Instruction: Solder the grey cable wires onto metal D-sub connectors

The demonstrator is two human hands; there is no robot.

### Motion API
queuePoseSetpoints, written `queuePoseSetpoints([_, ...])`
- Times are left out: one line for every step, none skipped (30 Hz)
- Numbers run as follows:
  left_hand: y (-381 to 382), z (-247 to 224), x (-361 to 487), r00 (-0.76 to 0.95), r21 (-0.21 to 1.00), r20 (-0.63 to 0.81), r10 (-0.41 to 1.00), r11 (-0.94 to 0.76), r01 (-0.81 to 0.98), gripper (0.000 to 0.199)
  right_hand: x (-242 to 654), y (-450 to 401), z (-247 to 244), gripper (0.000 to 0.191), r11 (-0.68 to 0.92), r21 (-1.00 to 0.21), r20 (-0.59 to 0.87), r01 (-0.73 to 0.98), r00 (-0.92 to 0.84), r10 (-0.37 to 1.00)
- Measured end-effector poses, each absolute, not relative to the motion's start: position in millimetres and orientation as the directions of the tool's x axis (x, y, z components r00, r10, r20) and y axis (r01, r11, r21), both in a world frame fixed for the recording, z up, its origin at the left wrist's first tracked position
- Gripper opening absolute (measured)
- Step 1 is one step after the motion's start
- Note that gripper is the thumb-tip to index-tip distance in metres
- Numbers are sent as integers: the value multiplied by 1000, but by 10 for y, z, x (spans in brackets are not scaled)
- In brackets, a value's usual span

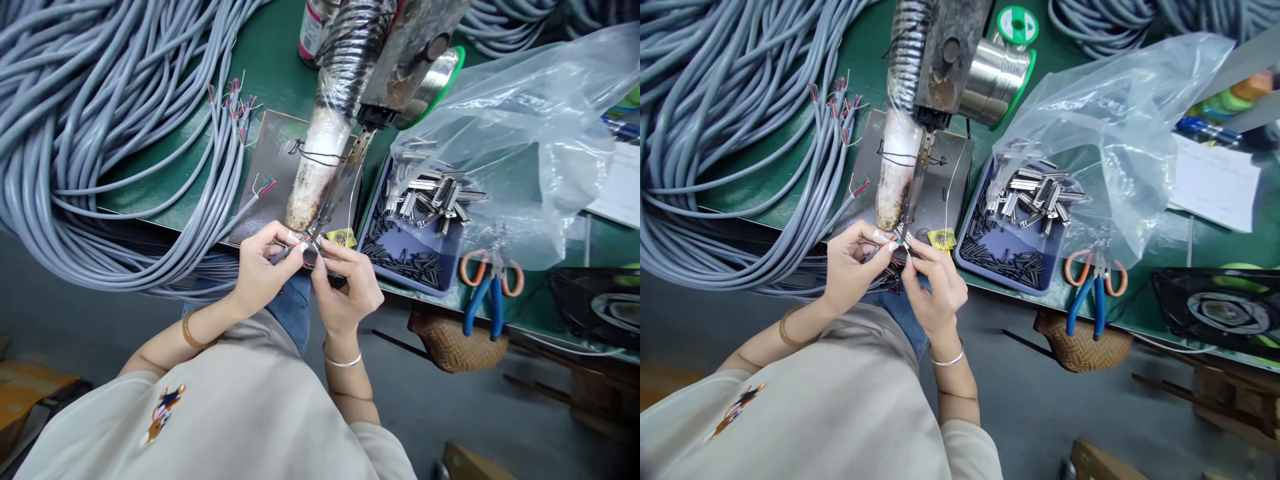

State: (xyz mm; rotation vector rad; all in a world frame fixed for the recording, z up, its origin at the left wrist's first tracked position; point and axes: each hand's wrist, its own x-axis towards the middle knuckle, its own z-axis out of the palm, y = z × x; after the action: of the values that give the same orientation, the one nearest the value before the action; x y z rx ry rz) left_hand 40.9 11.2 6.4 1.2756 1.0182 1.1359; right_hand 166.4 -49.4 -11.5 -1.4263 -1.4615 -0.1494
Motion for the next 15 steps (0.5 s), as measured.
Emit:
queuePoseSetpoints([114, 70, 407, 172, 998, 43, 984, -33, -62, 13, 1662, -496, -107, 19, 281, -533, 712, 798, 244, 659])
queuePoseSetpoints([115, 74, 404, 171, 997, 36, 985, -24, -70, 13, 1661, -501, -101, 19, 279, -518, 716, 809, 232, 658])
queuePoseSetpoints([115, 75, 400, 174, 996, 27, 984, -12, -83, 13, 1659, -509, -98, 19, 277, -496, 722, 823, 214, 658])
queuePoseSetpoints([115, 74, 396, 182, 995, 13, 983, 5, -98, 13, 1658, -519, -100, 19, 276, -467, 729, 840, 188, 659])
queuePoseSetpoints([113, 71, 391, 193, 993, -3, 981, 25, -112, 13, 1659, -531, -105, 20, 275, -434, 736, 858, 161, 658])
queuePoseSetpoints([111, 68, 387, 206, 991, -21, 978, 47, -122, 13, 1660, -543, -112, 20, 276, -404, 741, 872, 135, 658])
queuePoseSetpoints([107, 64, 383, 221, 990, -39, 975, 68, -126, 14, 1663, -555, -121, 20, 277, -381, 744, 882, 115, 658])
queuePoseSetpoints([102, 60, 379, 232, 988, -56, 971, 87, -126, 15, 1666, -567, -129, 20, 279, -366, 747, 888, 102, 657])
queuePoseSetpoints([97, 58, 376, 240, 987, -69, 968, 102, -125, 16, 1669, -577, -136, 20, 280, -360, 748, 890, 96, 656])
queuePoseSetpoints([92, 56, 373, 246, 986, -80, 966, 113, -125, 16, 1672, -586, -140, 20, 281, -359, 749, 890, 95, 655])
queuePoseSetpoints([88, 56, 371, 251, 984, -88, 964, 122, -126, 17, 1674, -593, -143, 20, 281, -361, 749, 889, 97, 655])
queuePoseSetpoints([84, 56, 369, 257, 983, -95, 962, 131, -127, 18, 1675, -597, -142, 20, 279, -366, 748, 888, 102, 656])
queuePoseSetpoints([82, 55, 368, 264, 982, -100, 960, 137, -128, 18, 1675, -600, -141, 19, 277, -376, 745, 884, 111, 658])
queuePoseSetpoints([81, 54, 367, 268, 981, -103, 958, 142, -131, 18, 1673, -598, -138, 19, 276, -394, 739, 877, 124, 663])
queuePoseSetpoints([81, 52, 367, 269, 981, -105, 957, 145, -133, 18, 1671, -594, -134, 19, 275, -418, 731, 866, 140, 668])
